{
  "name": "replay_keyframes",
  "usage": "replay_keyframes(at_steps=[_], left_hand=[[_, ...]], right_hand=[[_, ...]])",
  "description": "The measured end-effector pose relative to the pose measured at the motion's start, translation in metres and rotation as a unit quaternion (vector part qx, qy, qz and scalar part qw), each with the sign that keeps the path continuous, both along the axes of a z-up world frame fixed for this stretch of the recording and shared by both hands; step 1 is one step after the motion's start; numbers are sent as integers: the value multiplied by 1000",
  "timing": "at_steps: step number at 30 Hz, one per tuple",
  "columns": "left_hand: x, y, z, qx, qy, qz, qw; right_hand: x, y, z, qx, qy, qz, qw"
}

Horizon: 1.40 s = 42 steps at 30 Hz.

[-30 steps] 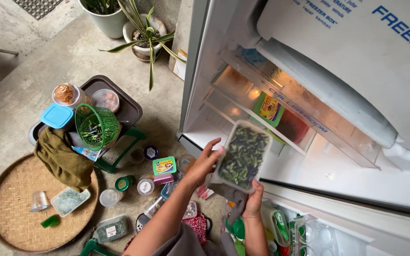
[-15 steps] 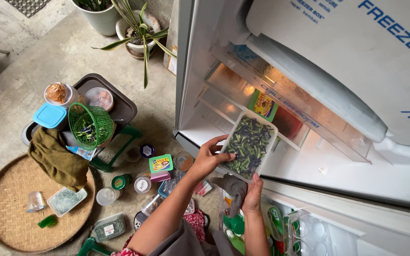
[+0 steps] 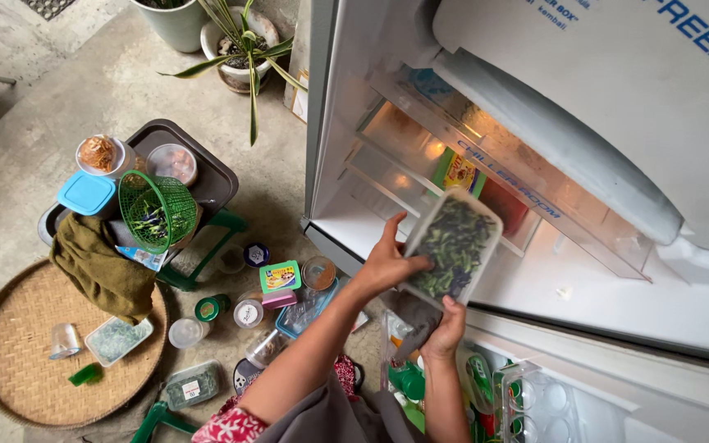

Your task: The person places multiple food containers and jars into an open refrigerator. They handle a green tub, a blue-lidded container, a green-lidded container, a clear container with green vegetables, a purple-lidded jar, a green-lidded jar, a white-lidded jar, and a pink-lidded container, arranging them on the shelves and door compartments.

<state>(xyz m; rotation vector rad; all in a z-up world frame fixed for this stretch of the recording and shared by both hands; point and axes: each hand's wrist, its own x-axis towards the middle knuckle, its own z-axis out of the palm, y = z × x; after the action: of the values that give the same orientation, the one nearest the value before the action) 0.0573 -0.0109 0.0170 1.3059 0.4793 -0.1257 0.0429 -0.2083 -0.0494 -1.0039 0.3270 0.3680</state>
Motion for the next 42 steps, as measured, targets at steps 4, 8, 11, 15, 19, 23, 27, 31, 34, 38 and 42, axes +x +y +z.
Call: replay_keyframes(at_steps=[4, 8, 11, 15, 19, 23, 27, 31, 34, 38, 42], left_hand=[[10, -10, 5, -7, -72, 45, 996], [15, -12, 4, 42, -171, 43, 983], [11, -5, 3, 20, -81, 40, 996], [-19, 11, -13, -58, 7, 56, 997], [-67, 22, -50, -54, 26, 58, 997], [-112, 25, -89, -51, 77, 53, 994], [-133, 21, -112, -65, 107, 66, 990], [-126, 20, -108, -49, 74, 58, 994], [-114, 23, -94, -37, 54, 50, 997], [-98, 32, -70, -28, 43, 50, 997], [-81, 52, -58, 12, 41, 67, 997]], right_hand=[[16, 10, 18, -12, -44, -51, 998], [34, 14, 27, 24, -62, -42, 997], [54, 23, 29, 25, -79, -45, 996], [90, 38, 35, 1, -106, -54, 993], [116, 46, 33, -24, -89, -27, 995], [135, 52, 28, -30, -118, -29, 992], [150, 53, 20, -35, -126, -36, 991], [166, 49, 15, -42, -111, -48, 992], [170, 49, 9, -34, -121, -28, 992], [171, 49, 10, -28, -69, -73, 995], [165, 46, 12, -20, -64, -69, 995]])
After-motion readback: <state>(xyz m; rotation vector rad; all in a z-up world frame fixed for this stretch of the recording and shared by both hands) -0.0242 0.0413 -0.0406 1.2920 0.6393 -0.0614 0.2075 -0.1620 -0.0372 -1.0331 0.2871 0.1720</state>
